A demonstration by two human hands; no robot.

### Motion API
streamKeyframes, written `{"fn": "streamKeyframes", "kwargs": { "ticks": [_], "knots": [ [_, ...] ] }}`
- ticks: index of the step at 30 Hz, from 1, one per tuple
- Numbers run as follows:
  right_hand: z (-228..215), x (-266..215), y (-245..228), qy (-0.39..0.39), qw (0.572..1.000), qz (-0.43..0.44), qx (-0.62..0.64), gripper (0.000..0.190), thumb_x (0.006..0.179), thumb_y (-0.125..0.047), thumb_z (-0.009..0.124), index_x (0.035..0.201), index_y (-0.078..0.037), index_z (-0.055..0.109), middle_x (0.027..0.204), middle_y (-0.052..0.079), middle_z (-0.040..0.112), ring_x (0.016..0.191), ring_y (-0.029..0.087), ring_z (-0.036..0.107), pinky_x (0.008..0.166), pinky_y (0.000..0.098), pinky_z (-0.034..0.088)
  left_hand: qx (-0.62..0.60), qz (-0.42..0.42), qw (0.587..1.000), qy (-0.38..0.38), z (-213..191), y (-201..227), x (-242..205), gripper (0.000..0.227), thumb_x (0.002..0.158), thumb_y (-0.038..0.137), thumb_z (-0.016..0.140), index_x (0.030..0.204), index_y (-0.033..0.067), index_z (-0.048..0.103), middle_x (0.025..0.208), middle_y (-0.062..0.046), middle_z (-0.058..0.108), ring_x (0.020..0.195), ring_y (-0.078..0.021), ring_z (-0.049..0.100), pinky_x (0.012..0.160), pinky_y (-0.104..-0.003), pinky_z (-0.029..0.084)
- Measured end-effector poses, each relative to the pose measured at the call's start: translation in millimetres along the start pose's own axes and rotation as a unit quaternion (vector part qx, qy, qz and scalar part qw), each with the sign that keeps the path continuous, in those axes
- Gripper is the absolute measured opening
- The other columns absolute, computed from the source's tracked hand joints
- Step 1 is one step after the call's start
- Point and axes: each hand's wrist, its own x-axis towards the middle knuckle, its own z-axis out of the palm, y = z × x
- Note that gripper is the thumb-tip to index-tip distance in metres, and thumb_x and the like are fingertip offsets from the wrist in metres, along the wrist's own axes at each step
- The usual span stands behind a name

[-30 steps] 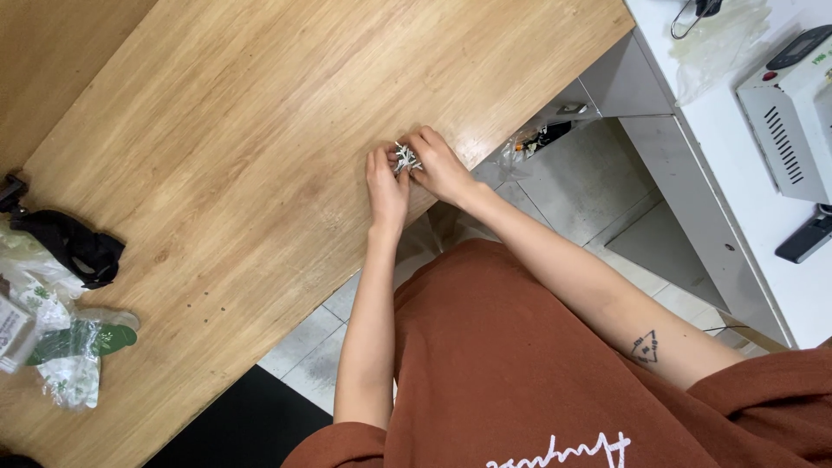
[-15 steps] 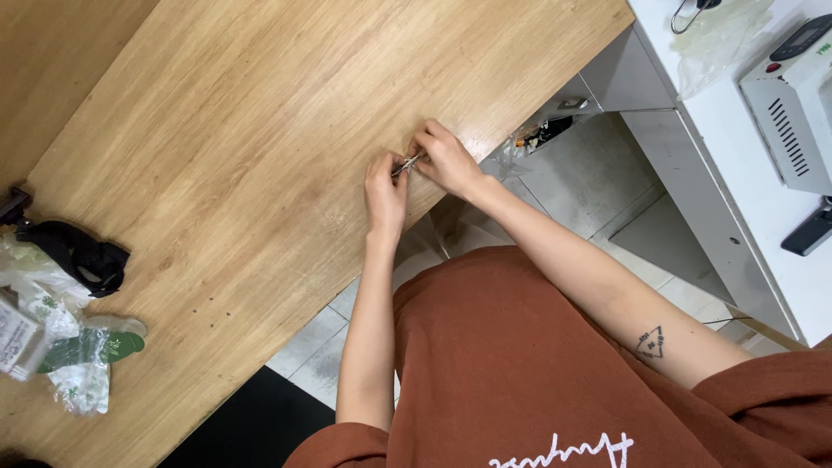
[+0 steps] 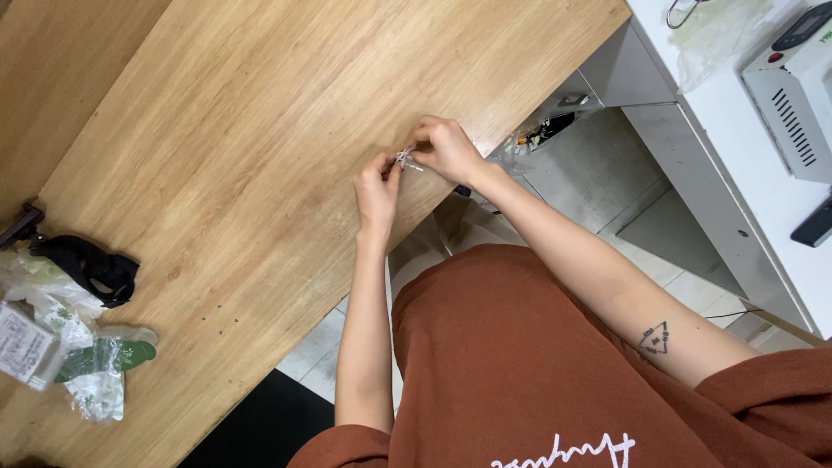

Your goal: Organizing various candle-making supplies on a workbench and wooden shelving unit.

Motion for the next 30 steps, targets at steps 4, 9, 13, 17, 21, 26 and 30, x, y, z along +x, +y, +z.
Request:
{"fn": "streamKeyframes", "kwargs": {
  "ticks": [4, 9, 13, 17, 21, 26, 30],
  "knots": [
    [3, 7, 11, -0.011, 0.998, 0.026, 0.064, 0.022, 0.081, -0.005, 0.081, 0.103, -0.005, 0.079, 0.099, 0.012, 0.076, 0.091, 0.024, 0.075, 0.081, 0.0334, 0.059, -0.012, -0.007, 1.0, -0.013, -6, 0, 14, 0.016, 0.089, -0.001, 0.072, 0.105, 0.0006, 0.075, 0.093, -0.018, 0.077, 0.086, -0.0237, 0.079, 0.077, -0.034, 0.06],
    [-5, 13, 8, -0.038, 0.971, 0.121, 0.201, 0.024, 0.086, -0.009, 0.081, 0.109, -0.007, 0.079, 0.102, 0.007, 0.08, 0.094, 0.013, 0.076, 0.084, 0.0277, 0.06, -0.064, -0.023, 0.997, -0.032, -12, 6, 26, 0.015, 0.09, -0.002, 0.07, 0.105, -0.0019, 0.074, 0.092, -0.013, 0.079, 0.085, -0.0173, 0.078, 0.077, -0.03, 0.06],
    [-10, 17, 11, -0.041, 0.962, 0.123, 0.24, 0.022, 0.087, -0.01, 0.081, 0.109, -0.006, 0.079, 0.101, 0.007, 0.08, 0.094, 0.012, 0.075, 0.085, 0.0276, 0.06, -0.079, -0.021, 0.996, -0.043, -12, 7, 34, 0.014, 0.09, -0.002, 0.071, 0.103, -0.0028, 0.074, 0.092, -0.012, 0.079, 0.085, -0.0151, 0.077, 0.076, -0.028, 0.06],
    [-12, 19, 12, -0.036, 0.957, 0.128, 0.256, 0.022, 0.087, -0.01, 0.08, 0.109, -0.006, 0.079, 0.103, 0.007, 0.08, 0.095, 0.012, 0.076, 0.087, 0.0268, 0.061, -0.059, -0.038, 0.997, -0.045, -14, 19, 39, 0.014, 0.089, -0.001, 0.073, 0.102, -0.0024, 0.076, 0.087, -0.011, 0.079, 0.079, -0.0135, 0.076, 0.072, -0.028, 0.059],
    [-15, 23, 8, -0.017, 0.96, 0.126, 0.251, 0.02, 0.087, -0.01, 0.081, 0.107, -0.004, 0.08, 0.103, 0.008, 0.08, 0.096, 0.014, 0.076, 0.087, 0.0281, 0.061, -0.047, -0.044, 0.997, -0.046, -16, 21, 44, 0.015, 0.089, -0.001, 0.072, 0.104, -0.0018, 0.077, 0.086, -0.009, 0.079, 0.077, -0.0131, 0.076, 0.071, -0.027, 0.059],
    [-28, 26, 1, -0.007, 0.95, 0.132, 0.284, 0.021, 0.088, -0.01, 0.08, 0.108, -0.005, 0.079, 0.104, 0.008, 0.08, 0.097, 0.014, 0.076, 0.088, 0.028, 0.062, -0.078, -0.03, 0.995, -0.046, -15, 26, 55, 0.016, 0.09, -0.001, 0.072, 0.104, -0.0015, 0.077, 0.09, -0.009, 0.08, 0.082, -0.0128, 0.077, 0.075, -0.027, 0.06],
    [-43, 33, -1, 0.015, 0.935, 0.098, 0.341, 0.022, 0.09, -0.009, 0.078, 0.111, -0.003, 0.078, 0.106, 0.008, 0.08, 0.097, 0.014, 0.077, 0.089, 0.028, 0.063, -0.083, -0.007, 0.995, -0.047, -23, 58, 70, 0.015, 0.09, -0.002, 0.072, 0.105, -0.0015, 0.076, 0.092, -0.009, 0.08, 0.084, -0.0138, 0.078, 0.077, -0.027, 0.061]
  ]
}}
